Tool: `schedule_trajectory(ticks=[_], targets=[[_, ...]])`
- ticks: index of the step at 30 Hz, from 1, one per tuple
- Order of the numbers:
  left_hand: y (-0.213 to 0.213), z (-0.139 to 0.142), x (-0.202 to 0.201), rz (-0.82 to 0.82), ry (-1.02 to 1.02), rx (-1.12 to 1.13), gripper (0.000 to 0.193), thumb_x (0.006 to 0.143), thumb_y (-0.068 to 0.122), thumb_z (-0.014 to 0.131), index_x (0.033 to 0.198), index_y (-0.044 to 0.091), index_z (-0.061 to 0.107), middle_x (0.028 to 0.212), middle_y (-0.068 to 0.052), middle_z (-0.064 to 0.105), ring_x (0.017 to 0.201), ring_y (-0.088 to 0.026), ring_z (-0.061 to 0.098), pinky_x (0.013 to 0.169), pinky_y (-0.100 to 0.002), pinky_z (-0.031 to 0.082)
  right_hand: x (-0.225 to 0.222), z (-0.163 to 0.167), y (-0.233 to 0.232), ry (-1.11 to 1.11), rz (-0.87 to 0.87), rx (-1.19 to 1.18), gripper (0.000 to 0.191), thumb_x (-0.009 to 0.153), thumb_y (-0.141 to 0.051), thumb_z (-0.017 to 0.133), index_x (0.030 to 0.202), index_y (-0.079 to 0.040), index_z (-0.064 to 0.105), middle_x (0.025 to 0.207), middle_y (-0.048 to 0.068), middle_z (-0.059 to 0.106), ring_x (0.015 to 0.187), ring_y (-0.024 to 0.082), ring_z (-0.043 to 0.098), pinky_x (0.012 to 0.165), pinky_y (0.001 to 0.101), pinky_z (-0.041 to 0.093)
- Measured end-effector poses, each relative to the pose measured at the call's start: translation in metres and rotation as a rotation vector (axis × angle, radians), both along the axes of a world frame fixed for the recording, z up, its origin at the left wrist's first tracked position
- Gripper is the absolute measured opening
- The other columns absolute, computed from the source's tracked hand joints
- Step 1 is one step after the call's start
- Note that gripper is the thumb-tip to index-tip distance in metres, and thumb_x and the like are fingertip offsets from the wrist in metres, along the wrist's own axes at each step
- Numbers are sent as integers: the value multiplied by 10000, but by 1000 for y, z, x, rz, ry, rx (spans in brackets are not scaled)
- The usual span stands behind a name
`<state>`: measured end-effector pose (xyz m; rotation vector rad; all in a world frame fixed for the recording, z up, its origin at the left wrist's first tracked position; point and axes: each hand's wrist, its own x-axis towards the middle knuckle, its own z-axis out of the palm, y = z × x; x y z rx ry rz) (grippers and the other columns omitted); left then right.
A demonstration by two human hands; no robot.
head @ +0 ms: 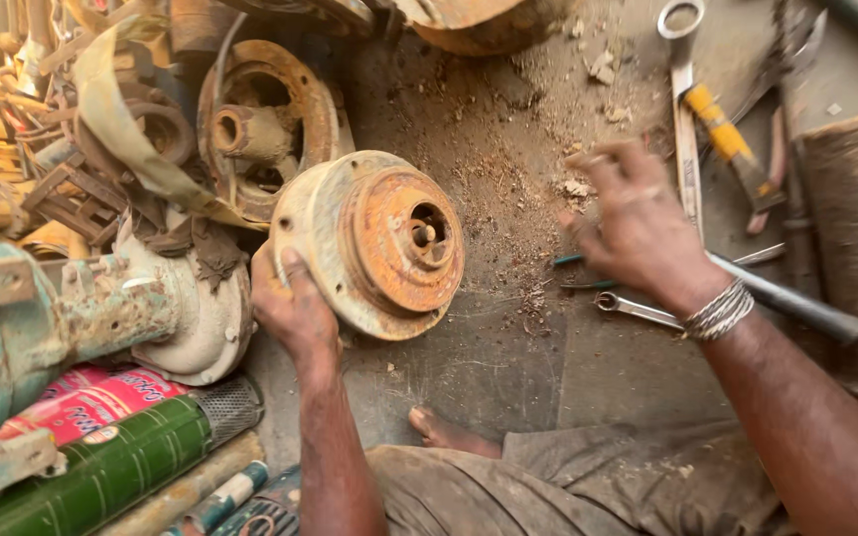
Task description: The person uses a hammer and chisel to strike and separate a rusted metal component from a larger assembly. They then use a metal rod and hammer to drive out a shaft from the housing, eventually separating the parts completely.
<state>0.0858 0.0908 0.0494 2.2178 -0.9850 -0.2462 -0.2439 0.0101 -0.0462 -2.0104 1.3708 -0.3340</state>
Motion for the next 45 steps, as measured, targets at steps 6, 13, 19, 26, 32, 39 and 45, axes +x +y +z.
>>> schedule_trajectory(ticks=[6, 13, 19, 26, 32, 39, 45], targets=[[23, -4, -2, -232, -124, -129, 413, 1132, 338, 540, 1246, -55, 598, 1122, -138, 676, 1022, -202, 640, 937, -367, 526, 21, -2, 18, 31, 183, -4, 736, 852, -416, 698, 1456, -71, 455, 1385, 198, 470, 1181, 351, 553, 1026, 525, 499], [31, 1, 8, -43, 130, 13, 539, 1016, 546, 565, 1055, 8, 574, 928, -96, 650, 785, -139, 684, 667, -350, 644, 31, -13, 23, -32, 269, 70, 801, 877, -566, 654, 1480, -106, 395, 1451, 199, 424, 1237, 359, 546, 1019, 553, 503], [27, -15, 1, -26, 88, -106, 523, 1032, 540, 523, 1091, 40, 661, 799, -85, 665, 652, -161, 627, 538, -338, 540, 48, -3, 40, -336, 344, 240, 1121, 722, -613, 768, 1605, -201, 214, 1549, 180, 309, 1356, 385, 460, 1057, 562, 467], [21, -15, -3, -39, 48, -62, 496, 1052, 498, 439, 930, 56, 629, 638, -72, 704, 525, -187, 716, 432, -343, 577, 119, 32, 30, -489, 87, 65, 1444, 480, -570, 971, 1591, -85, 187, 1610, 252, 273, 1485, 415, 331, 1174, 568, 345], [26, -24, -7, -64, 86, -138, 470, 1066, 475, 394, 936, 70, 593, 660, -93, 708, 560, -227, 757, 479, -372, 606, 158, 26, 6, -548, 54, 315, 1418, 448, -579, 923, 1597, -116, 233, 1528, 219, 431, 1415, 362, 470, 1180, 541, 431], [22, -29, -2, -119, -191, -243, 342, 1107, 361, 446, 977, 62, 548, 729, -176, 695, 590, -314, 706, 473, -439, 574, 142, 22, -4, -481, 401, -131, 1303, 560, -607, 910, 1591, -144, 263, 1578, 233, 336, 1477, 432, 387, 1178, 623, 405], [27, -29, -5, -102, 9, -135, 306, 1094, 337, 441, 993, 65, 536, 633, -120, 668, 542, -251, 716, 412, -364, 561, 134, 17, -15, -474, 512, -165, 1345, 523, -682, 879, 1567, -136, 231, 1575, 238, 315, 1469, 436, 402, 1098, 617, 503]])
